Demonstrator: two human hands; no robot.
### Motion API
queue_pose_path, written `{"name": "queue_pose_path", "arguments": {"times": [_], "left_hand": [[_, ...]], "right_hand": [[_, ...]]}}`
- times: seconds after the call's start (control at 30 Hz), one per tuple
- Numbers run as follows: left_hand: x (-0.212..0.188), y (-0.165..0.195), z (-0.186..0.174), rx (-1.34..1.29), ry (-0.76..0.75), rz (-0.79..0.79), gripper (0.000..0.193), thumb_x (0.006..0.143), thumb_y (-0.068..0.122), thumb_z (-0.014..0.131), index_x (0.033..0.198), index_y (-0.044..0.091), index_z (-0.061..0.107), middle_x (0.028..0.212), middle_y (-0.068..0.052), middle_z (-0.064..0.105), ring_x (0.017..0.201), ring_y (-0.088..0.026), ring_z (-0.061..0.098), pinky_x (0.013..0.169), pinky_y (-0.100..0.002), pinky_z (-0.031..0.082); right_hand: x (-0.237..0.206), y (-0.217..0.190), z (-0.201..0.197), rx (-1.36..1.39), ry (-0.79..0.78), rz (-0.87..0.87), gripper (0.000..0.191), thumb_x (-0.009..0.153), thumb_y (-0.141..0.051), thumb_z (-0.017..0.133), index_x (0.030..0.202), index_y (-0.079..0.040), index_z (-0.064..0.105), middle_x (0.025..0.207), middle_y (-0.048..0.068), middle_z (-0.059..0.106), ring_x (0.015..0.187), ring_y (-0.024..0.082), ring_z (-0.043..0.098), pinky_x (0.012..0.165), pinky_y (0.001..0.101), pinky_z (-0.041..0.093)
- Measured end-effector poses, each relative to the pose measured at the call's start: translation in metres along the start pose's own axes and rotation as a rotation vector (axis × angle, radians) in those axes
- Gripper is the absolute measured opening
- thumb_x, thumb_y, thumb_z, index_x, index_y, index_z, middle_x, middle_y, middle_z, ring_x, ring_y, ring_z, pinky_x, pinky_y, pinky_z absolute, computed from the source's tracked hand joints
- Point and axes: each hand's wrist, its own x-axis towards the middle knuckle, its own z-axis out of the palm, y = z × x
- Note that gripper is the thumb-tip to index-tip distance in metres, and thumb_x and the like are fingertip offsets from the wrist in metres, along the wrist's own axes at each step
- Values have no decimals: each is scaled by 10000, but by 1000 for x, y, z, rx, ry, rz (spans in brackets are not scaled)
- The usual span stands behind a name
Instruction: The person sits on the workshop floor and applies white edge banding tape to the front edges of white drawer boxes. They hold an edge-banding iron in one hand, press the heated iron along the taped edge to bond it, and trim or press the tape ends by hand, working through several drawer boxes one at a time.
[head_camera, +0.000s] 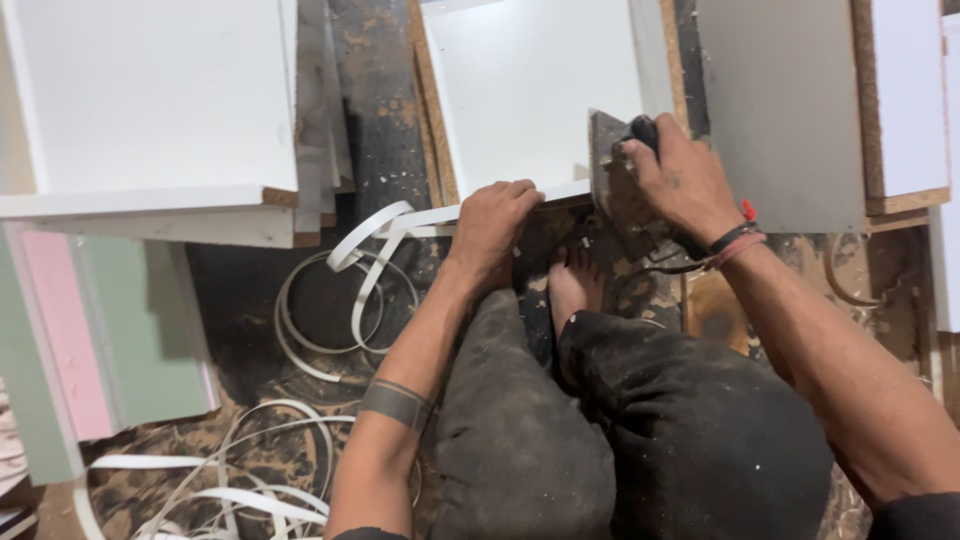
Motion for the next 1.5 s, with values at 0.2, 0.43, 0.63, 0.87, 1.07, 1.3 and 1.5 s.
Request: {"name": "queue_pose_path", "arguments": {"times": [0.2, 0.43, 0.63, 0.87, 1.07, 1.3, 1.5], "left_hand": [[-28, -21, -37, 150, 19, 68, 165, 861, 106, 630, 1008, 91, 703, 1013, -51, 700, 1049, -260, 645, 969, -419, 491], [-44, -28, -48, 238, 76, 53, 198, 859, 97, 650, 1044, 123, 716, 1120, -4, 723, 1088, -221, 621, 1072, -440, 419], [-38, -25, -47, 188, 33, 15, 150, 857, 107, 690, 1004, 115, 719, 1043, -4, 724, 1057, -229, 632, 1033, -459, 417], [-42, -25, -48, 94, 29, -55, 111, 869, 103, 714, 976, 88, 692, 1004, -23, 717, 1027, -279, 631, 865, -423, 526], [-42, -27, -49, 61, 17, -83, 130, 848, 87, 727, 970, 84, 682, 988, -23, 710, 1023, -284, 632, 789, -406, 566], [-42, -30, -49, 41, 27, -111, 160, 849, 152, 759, 973, 90, 680, 1042, -15, 690, 1057, -284, 619, 796, -420, 560], [-54, -45, -58, 24, 67, -125, 160, 881, 178, 765, 1020, 134, 700, 1264, -6, 678, 1160, -271, 600, 901, -429, 508]], "right_hand": [[10, -62, 37, 125, -248, 95, 436, 1039, -422, 453, 1154, -2, 478, 793, 240, 681, 728, 409, 712, 660, 523, 565], [10, -86, 50, 154, -289, -3, 442, 1026, -429, 507, 1104, 3, 452, 772, 269, 676, 738, 426, 697, 684, 528, 529], [8, -26, 22, 132, -230, 34, 443, 1032, -430, 500, 1209, -24, 498, 892, 237, 693, 823, 381, 710, 736, 487, 551], [4, 78, -28, -10, 59, 95, 468, 1053, -406, 567, 1340, -37, 545, 1165, 279, 675, 1087, 455, 644, 926, 509, 497], [8, 96, -37, -5, 50, 196, 496, 1047, -412, 563, 1324, -2, 538, 1161, 296, 664, 1100, 468, 637, 935, 524, 479], [11, 25, 7, 17, -72, 97, 529, 1048, -454, 568, 1300, 8, 523, 1088, 311, 663, 1046, 487, 637, 895, 538, 485], [5, -69, 60, 223, -260, -8, 495, 1019, -431, 542, 1152, 36, 446, 880, 245, 633, 816, 356, 673, 716, 470, 532]]}}
